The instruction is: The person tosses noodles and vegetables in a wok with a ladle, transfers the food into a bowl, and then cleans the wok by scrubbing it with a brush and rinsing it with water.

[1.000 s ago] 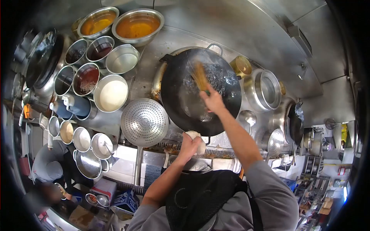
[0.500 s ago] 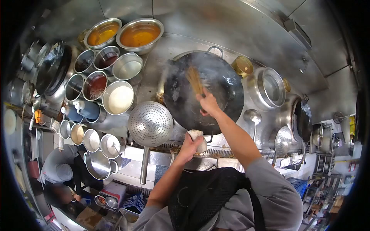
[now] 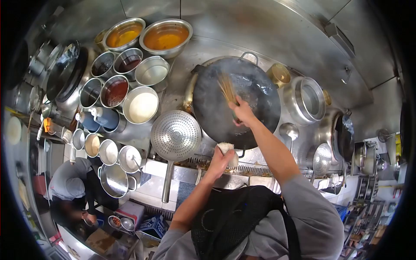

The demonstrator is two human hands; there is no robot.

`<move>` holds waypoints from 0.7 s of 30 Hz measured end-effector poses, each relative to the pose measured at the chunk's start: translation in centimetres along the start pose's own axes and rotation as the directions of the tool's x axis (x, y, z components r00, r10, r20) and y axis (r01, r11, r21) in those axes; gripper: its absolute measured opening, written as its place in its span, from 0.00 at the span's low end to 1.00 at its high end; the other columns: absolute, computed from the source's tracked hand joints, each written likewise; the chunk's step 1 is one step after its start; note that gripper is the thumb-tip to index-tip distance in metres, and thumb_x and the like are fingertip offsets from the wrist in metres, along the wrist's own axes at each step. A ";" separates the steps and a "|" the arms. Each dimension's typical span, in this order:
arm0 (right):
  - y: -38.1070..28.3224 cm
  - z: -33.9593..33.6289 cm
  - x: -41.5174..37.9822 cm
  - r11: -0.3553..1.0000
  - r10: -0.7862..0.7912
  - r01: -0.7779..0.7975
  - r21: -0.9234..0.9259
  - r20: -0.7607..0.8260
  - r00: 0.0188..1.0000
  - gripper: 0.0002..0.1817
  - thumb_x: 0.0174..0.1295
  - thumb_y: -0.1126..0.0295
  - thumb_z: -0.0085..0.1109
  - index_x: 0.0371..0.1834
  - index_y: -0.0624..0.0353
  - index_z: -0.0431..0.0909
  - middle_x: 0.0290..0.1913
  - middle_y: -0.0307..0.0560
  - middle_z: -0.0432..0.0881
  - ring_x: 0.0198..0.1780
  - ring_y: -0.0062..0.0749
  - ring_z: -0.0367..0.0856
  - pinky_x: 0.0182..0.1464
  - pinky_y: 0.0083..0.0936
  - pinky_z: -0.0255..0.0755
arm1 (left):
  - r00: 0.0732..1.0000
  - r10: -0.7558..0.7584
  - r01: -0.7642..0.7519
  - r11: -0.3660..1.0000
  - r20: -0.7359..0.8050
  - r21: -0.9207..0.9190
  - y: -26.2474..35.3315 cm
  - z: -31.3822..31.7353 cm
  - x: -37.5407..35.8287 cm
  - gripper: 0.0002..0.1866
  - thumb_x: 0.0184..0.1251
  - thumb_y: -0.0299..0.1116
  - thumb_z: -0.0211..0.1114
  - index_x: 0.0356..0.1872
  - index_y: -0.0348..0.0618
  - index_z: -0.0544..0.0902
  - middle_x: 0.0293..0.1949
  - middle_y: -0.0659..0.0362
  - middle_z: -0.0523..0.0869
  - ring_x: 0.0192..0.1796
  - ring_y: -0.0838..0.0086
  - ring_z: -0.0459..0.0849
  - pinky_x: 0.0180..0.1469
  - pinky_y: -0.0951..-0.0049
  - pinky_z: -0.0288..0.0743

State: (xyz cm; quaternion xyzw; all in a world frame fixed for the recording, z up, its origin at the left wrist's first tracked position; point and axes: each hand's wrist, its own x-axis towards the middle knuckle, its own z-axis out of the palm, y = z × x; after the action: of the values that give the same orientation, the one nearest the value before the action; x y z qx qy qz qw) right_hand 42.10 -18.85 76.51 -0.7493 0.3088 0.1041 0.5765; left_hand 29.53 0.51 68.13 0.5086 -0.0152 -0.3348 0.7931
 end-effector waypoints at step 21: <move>1.1 0.0 -1.0 0.941 -0.125 0.110 -0.320 -0.027 0.992 0.36 0.68 0.55 0.60 0.79 0.43 0.60 0.34 0.64 0.85 0.23 0.44 0.85 0.32 0.40 0.83 | 0.995 -0.093 0.090 0.991 -0.028 -0.094 0.6 -0.1 -0.2 0.21 0.73 0.35 0.67 0.59 0.35 0.71 0.50 0.58 0.81 0.50 0.75 0.80 0.55 0.70 0.76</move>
State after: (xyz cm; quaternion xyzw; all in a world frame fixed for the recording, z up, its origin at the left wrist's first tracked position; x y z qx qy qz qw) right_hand 40.62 -18.65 76.14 -0.8516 0.2562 0.1003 0.4461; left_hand 29.75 0.82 68.65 0.4766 0.0365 -0.3630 0.7999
